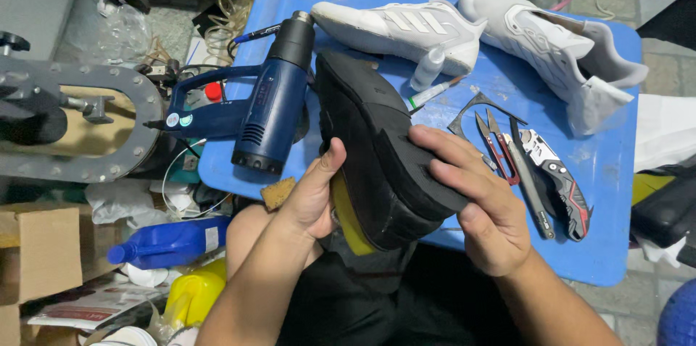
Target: The person holds a black shoe and uses a small metal tool to scrape and clean the sole and edges. They rotate the shoe to access different areas, focusing on the seam between the sole and the upper part.
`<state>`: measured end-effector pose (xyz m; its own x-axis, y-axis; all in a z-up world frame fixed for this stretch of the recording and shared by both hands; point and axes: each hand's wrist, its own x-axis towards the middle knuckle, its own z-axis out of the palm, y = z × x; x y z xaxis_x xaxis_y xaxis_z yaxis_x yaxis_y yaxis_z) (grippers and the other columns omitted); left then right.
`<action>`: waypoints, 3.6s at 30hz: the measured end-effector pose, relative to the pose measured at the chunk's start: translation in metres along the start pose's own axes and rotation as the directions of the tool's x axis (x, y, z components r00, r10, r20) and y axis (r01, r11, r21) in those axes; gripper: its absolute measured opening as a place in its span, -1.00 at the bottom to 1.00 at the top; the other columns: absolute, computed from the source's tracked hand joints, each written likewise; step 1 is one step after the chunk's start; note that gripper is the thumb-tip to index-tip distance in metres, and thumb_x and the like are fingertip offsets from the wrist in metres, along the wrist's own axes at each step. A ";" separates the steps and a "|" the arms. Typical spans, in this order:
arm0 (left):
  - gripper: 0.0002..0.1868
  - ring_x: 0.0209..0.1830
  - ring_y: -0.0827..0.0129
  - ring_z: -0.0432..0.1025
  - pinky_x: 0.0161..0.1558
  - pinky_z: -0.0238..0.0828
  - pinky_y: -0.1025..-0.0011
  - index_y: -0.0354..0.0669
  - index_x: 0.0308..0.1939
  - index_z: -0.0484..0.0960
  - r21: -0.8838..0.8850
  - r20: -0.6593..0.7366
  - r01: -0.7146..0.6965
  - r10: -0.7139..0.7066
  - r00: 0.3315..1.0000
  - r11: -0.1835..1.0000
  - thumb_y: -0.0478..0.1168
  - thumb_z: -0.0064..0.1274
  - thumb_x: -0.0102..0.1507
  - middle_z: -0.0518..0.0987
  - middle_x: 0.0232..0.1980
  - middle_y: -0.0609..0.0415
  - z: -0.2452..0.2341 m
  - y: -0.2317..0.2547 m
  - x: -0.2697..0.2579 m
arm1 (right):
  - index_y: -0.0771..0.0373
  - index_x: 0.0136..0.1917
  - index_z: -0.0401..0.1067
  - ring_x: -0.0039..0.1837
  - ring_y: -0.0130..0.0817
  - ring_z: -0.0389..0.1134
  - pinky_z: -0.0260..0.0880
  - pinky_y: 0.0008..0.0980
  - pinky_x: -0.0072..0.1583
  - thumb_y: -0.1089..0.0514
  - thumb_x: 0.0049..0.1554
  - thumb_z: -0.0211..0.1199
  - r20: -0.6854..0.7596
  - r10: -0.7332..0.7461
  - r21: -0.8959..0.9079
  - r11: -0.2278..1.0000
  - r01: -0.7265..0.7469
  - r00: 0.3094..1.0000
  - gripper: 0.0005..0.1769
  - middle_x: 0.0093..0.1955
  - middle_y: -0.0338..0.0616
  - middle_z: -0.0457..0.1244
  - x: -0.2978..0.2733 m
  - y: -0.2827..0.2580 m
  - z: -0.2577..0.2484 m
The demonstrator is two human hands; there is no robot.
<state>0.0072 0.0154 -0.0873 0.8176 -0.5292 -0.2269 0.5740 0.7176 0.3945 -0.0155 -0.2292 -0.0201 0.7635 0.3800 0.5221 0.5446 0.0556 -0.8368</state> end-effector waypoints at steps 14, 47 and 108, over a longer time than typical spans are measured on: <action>-0.12 0.24 0.23 0.49 0.30 0.41 0.25 -0.37 0.36 0.37 0.462 0.027 -0.205 0.218 0.976 0.863 -0.14 0.45 0.07 0.57 0.23 -0.07 0.008 0.011 -0.002 | 0.13 0.30 0.35 0.73 0.16 -0.16 -0.19 0.11 0.66 -0.18 0.20 0.35 0.005 0.223 0.587 0.789 -0.184 0.975 -0.46 0.70 0.34 -0.20 -0.003 0.012 0.000; -0.26 0.15 0.29 0.51 0.21 0.42 0.34 -0.34 0.31 0.44 0.571 -0.121 0.104 -0.042 0.992 0.814 -0.09 0.29 0.11 0.62 0.14 -0.07 0.055 0.022 -0.024 | 0.26 0.73 -0.26 0.71 -0.14 -0.06 -0.10 -0.14 0.65 -0.02 0.11 0.38 0.041 0.430 0.301 0.855 -0.422 0.902 0.17 0.74 0.06 -0.16 0.009 0.019 0.017; -0.14 0.22 -0.21 0.48 0.23 0.39 0.10 -0.54 0.31 0.41 0.982 0.060 0.042 0.521 0.851 -0.182 0.24 0.05 0.29 0.55 0.21 -0.44 0.029 0.018 -0.006 | 0.39 -0.06 0.34 -0.04 -0.06 0.37 0.38 -0.21 -0.02 0.32 -0.04 0.37 0.037 0.389 -0.772 0.596 -0.221 0.920 -0.70 -0.07 0.10 0.24 0.011 0.047 -0.027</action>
<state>0.0112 0.0182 -0.0527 0.9924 -0.1038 0.0660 -0.1153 -0.5980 0.7931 0.0276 -0.2470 -0.0495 0.9019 0.4055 0.1487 0.4236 -0.7636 -0.4874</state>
